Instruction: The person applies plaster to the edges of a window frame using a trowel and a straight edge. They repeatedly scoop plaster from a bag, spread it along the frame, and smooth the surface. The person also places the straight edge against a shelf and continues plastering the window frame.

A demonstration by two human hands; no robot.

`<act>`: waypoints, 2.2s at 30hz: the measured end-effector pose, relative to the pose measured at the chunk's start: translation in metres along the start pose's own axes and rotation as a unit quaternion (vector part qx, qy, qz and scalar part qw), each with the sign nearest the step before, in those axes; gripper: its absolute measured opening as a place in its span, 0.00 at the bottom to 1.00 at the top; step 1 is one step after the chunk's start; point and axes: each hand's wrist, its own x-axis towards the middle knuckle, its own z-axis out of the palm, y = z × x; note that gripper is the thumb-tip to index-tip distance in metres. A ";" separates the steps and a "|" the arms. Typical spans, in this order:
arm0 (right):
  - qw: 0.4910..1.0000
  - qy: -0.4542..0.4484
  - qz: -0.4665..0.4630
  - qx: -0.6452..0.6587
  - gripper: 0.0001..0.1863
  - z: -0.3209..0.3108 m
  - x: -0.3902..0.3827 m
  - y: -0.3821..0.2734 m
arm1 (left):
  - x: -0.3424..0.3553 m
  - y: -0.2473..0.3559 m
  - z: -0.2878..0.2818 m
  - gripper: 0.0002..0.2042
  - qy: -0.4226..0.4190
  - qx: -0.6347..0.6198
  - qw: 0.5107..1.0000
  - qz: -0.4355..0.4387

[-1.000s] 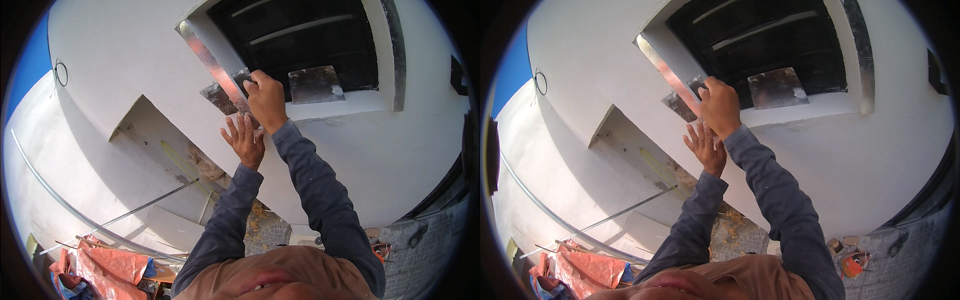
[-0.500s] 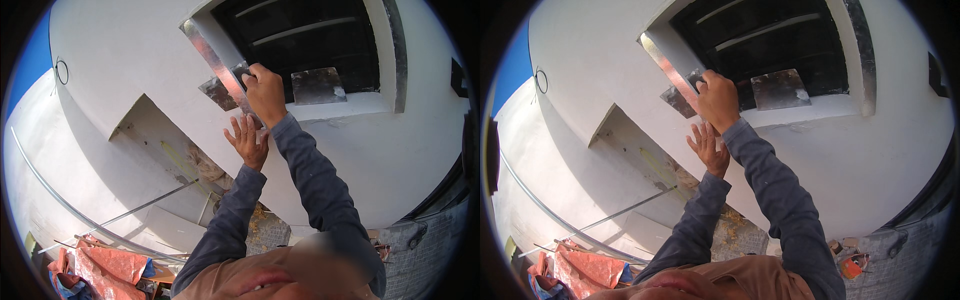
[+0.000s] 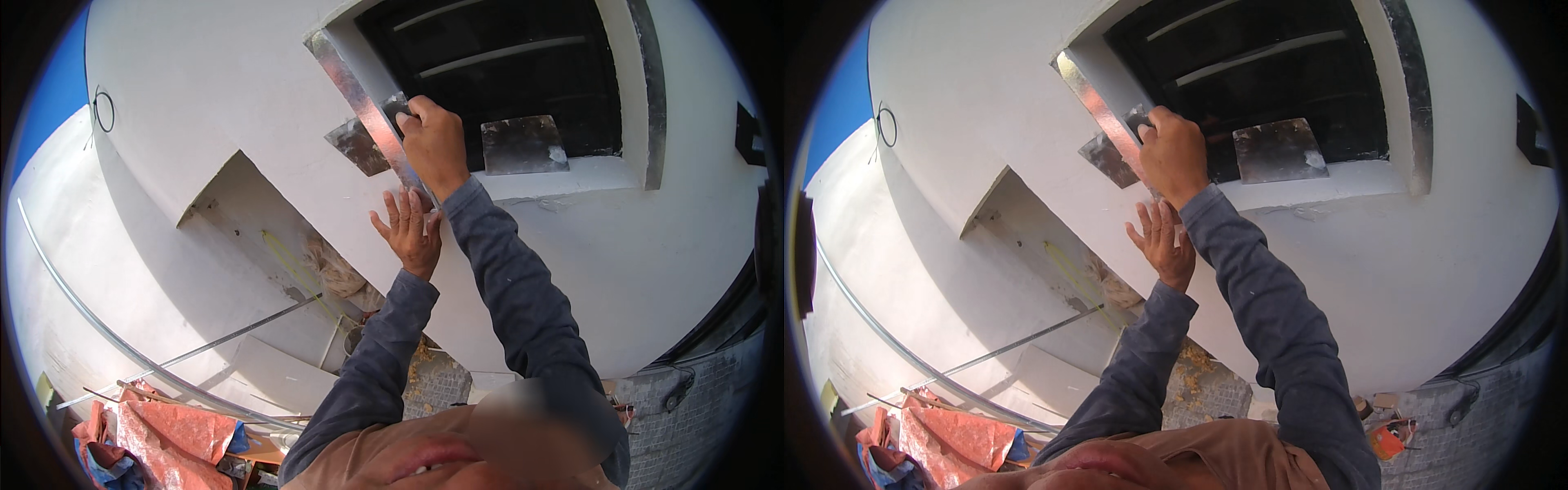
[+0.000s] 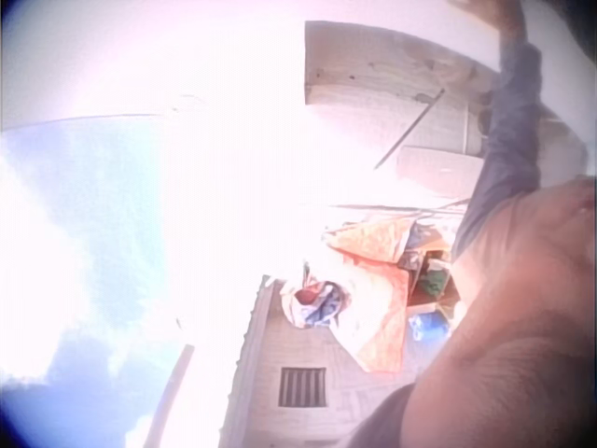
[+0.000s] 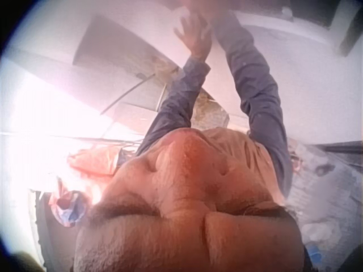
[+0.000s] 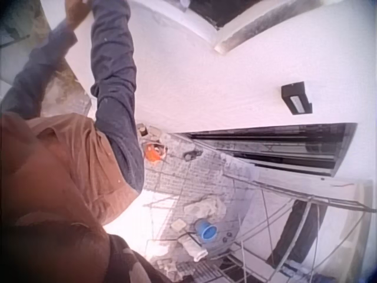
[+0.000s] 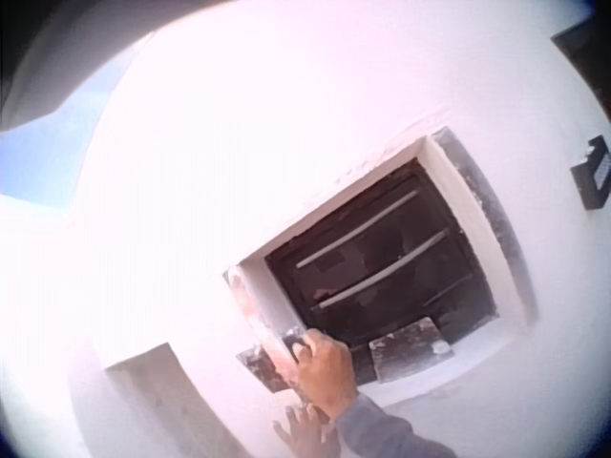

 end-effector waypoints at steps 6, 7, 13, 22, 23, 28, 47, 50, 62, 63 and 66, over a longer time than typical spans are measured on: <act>1.000 0.001 -0.018 0.019 0.07 0.006 0.017 -0.013 | -0.003 -0.002 -0.001 0.29 0.004 -0.008 1.000 0.000; 1.000 0.003 -0.025 0.018 0.08 0.006 0.021 -0.017 | -0.004 -0.003 -0.001 0.29 0.003 -0.008 1.000 -0.001; 0.997 0.025 -0.066 0.022 0.10 0.007 0.051 -0.056 | -0.004 -0.006 -0.002 0.30 0.005 0.011 1.000 0.004; 0.996 0.006 -0.083 0.021 0.09 -0.006 0.048 -0.079 | 0.017 0.021 -0.013 0.30 0.085 -0.024 0.995 -0.042; 0.996 0.002 -0.083 0.022 0.09 -0.006 0.049 -0.080 | 0.019 0.024 -0.013 0.29 0.101 -0.042 0.993 -0.049; 0.980 0.027 -0.191 0.043 0.09 -0.016 0.056 -0.089 | 0.025 0.043 -0.026 0.29 0.088 -0.245 0.944 -0.204; 0.829 0.032 0.524 0.191 0.13 -0.201 -0.318 0.017 | -0.173 0.093 -0.177 0.33 -0.205 -0.713 0.569 -0.355; 0.794 0.045 0.501 0.340 0.11 -0.208 -0.333 0.016 | -0.175 0.096 -0.181 0.35 -0.219 -0.748 0.505 -0.371; 0.862 0.208 0.410 0.215 0.05 -0.268 -0.348 -0.011 | -0.174 0.112 -0.184 0.26 -0.296 -0.790 0.409 -0.348; 0.875 0.215 0.392 0.184 0.06 -0.279 -0.351 -0.013 | -0.173 0.121 -0.186 0.23 -0.302 -0.770 0.406 -0.389; 0.898 0.242 0.358 0.086 0.07 -0.307 -0.366 -0.019 | -0.168 0.141 -0.181 0.22 -0.375 -0.723 0.398 -0.424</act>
